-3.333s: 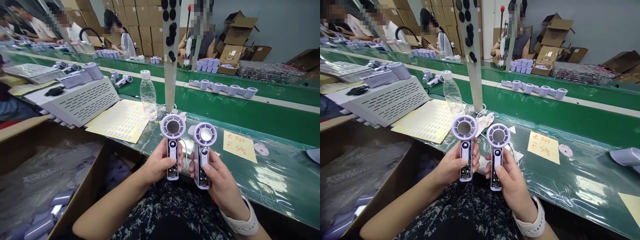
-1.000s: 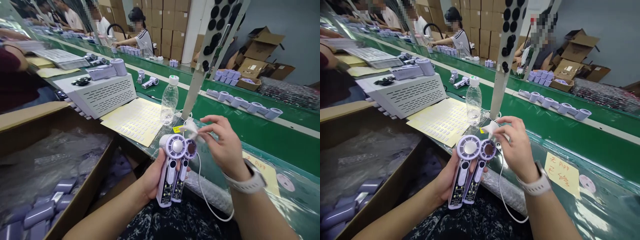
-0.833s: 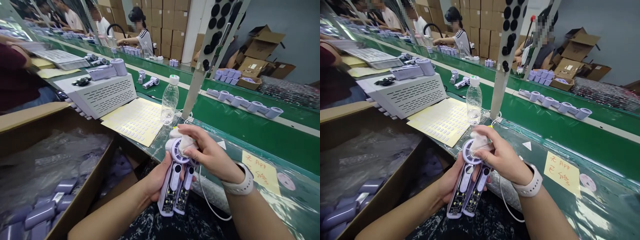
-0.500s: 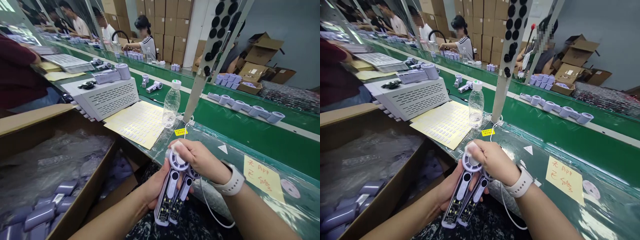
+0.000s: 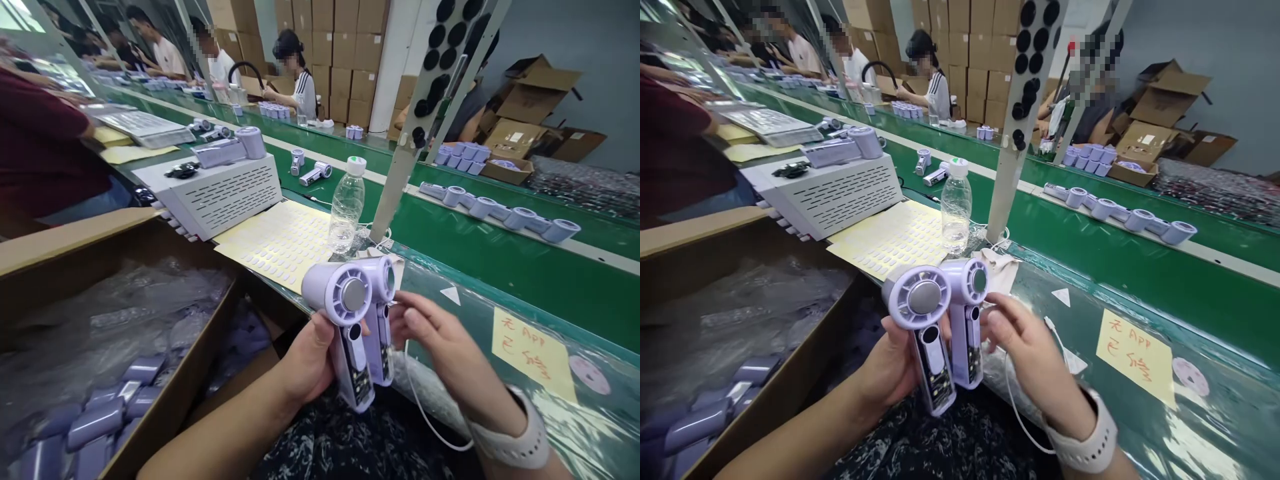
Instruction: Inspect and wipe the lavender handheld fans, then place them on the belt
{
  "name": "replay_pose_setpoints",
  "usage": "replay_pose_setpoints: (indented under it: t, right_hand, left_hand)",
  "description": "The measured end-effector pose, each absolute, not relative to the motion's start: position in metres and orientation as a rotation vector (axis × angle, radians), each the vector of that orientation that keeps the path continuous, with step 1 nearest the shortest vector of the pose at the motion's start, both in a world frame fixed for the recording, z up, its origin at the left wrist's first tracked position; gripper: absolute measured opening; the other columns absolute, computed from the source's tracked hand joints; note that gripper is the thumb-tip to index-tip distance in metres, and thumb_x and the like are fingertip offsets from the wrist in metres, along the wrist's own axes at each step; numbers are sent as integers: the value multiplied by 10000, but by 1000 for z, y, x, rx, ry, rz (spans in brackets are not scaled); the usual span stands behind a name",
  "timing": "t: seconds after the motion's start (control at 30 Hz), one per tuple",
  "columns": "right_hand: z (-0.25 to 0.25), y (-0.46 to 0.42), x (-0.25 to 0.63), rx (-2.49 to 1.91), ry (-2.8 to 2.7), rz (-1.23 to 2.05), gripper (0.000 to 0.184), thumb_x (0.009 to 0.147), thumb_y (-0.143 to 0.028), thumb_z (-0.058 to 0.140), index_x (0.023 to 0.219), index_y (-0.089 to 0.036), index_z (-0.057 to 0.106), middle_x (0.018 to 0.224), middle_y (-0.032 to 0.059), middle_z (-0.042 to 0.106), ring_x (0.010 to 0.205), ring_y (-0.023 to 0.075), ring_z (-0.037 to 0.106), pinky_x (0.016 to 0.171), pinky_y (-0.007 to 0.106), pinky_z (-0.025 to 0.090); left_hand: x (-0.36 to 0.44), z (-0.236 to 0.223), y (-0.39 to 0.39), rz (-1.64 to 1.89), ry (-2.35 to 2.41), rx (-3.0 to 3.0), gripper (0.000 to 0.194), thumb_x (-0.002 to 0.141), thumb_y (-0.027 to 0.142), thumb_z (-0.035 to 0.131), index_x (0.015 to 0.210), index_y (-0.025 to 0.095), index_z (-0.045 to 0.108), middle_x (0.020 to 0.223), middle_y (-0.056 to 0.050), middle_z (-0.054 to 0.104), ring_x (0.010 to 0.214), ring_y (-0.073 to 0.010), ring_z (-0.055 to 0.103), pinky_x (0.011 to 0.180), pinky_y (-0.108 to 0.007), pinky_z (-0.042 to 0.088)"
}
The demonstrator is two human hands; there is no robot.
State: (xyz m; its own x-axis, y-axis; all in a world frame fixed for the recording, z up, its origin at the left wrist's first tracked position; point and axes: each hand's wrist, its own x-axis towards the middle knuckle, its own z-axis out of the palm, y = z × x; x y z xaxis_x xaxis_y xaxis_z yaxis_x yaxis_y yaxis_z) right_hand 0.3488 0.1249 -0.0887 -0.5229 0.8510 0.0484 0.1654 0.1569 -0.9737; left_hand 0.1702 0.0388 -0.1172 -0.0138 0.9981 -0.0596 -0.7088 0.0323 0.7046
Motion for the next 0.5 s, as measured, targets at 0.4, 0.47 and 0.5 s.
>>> replay_pose_setpoints:
  t: [0.4,0.47,0.5]
  right_hand:
    - [-96,87,385,-679,-1148,1812,354,822,-422,892,1129,-282,787,1000,32,761,867,177,710,780,216,588]
    - [-91,82,387,-648,-1085,1865,341,825,-422,888,1119,-280,791,966,39,762,787,176,716,736,232,601]
    - [-89,81,388,-636,-1065,1886,337,822,-422,889,1112,-279,792,969,45,763,764,183,720,730,255,609]
  left_hand:
    - [186,-81,46,1286,528,531,301,898,296,677,1167,172,729,1102,-97,756,984,-243,708,882,-348,587]
    - [181,-78,43,1199,487,568,388,897,261,649,1274,175,680,1136,-106,741,1009,-248,709,928,-378,582]
    - [179,-77,41,1158,477,585,420,907,260,639,1318,176,653,1147,-112,734,1017,-248,711,956,-393,574]
